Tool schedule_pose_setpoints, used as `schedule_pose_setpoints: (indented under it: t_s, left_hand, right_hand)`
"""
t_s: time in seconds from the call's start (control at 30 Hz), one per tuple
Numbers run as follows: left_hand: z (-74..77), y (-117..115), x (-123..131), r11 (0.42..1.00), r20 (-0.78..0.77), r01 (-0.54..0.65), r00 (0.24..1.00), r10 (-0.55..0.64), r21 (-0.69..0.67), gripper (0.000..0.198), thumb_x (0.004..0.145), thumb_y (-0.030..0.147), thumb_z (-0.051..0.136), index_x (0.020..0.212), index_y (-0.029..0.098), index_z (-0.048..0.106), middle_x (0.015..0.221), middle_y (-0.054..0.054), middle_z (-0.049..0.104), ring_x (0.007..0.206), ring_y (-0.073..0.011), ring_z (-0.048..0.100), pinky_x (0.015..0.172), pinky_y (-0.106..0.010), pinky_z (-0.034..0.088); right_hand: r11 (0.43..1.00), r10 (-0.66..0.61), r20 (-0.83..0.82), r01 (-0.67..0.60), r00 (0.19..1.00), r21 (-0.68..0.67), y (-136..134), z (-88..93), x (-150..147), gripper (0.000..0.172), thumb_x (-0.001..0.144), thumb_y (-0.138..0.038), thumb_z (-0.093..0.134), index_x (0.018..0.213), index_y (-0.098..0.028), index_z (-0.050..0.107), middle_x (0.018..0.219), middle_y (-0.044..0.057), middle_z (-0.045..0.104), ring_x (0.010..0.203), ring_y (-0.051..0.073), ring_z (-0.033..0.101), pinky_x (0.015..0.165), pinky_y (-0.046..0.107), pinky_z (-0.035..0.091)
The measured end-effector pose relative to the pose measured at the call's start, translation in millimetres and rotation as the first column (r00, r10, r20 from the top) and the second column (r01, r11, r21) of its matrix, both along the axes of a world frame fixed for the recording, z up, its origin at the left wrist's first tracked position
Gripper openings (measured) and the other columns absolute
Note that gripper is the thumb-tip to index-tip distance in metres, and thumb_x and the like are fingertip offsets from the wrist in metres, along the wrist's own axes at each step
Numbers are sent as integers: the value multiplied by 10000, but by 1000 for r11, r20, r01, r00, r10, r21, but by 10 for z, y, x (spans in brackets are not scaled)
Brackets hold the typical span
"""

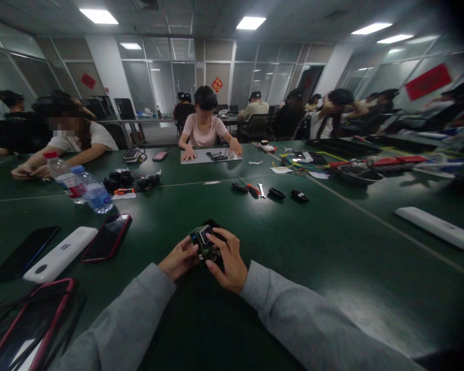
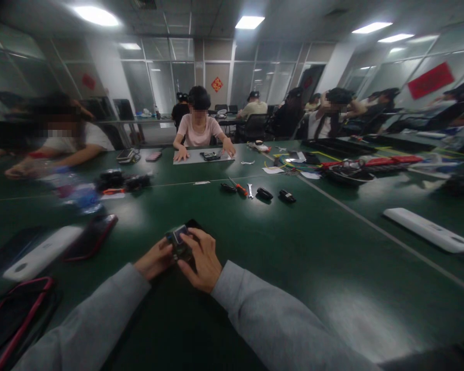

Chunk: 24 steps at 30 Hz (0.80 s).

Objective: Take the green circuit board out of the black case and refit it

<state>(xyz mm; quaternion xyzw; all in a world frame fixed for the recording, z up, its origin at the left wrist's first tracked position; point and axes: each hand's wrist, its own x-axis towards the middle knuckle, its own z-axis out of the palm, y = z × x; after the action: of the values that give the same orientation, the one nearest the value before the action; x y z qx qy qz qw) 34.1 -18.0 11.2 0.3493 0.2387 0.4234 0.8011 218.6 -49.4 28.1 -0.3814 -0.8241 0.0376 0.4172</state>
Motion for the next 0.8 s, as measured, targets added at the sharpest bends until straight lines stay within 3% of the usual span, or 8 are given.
schedule_pose_setpoints:
  t_s: [0.17, 0.8]
  left_hand:
    - [21, -3, -3, 1000, -14, -1, 1000, 1, 1, 435, 731, 196, 647, 1152, 205, 539, 1103, -101, 599, 1013, -230, 568, 887, -375, 392]
    - [8, -8, 8, 1000, -16, 16, 1000, -16, 9, 450, 736, 197, 644, 1171, 215, 530, 1096, -100, 607, 997, -233, 579, 859, -364, 406]
  right_hand:
    - [1000, -10, -48, 10, 999, 17, 4, -13, -3, 544, 794, -354, 487, 1283, -190, 315, 1302, 111, 307, 1226, 255, 307, 991, 458, 305]
    - [998, -3, 44, 6, 999, -63, 2, 28, 14, 610, 837, -384, 413, 1381, -196, 209, 1345, 110, 257, 1240, 263, 269, 995, 454, 289]
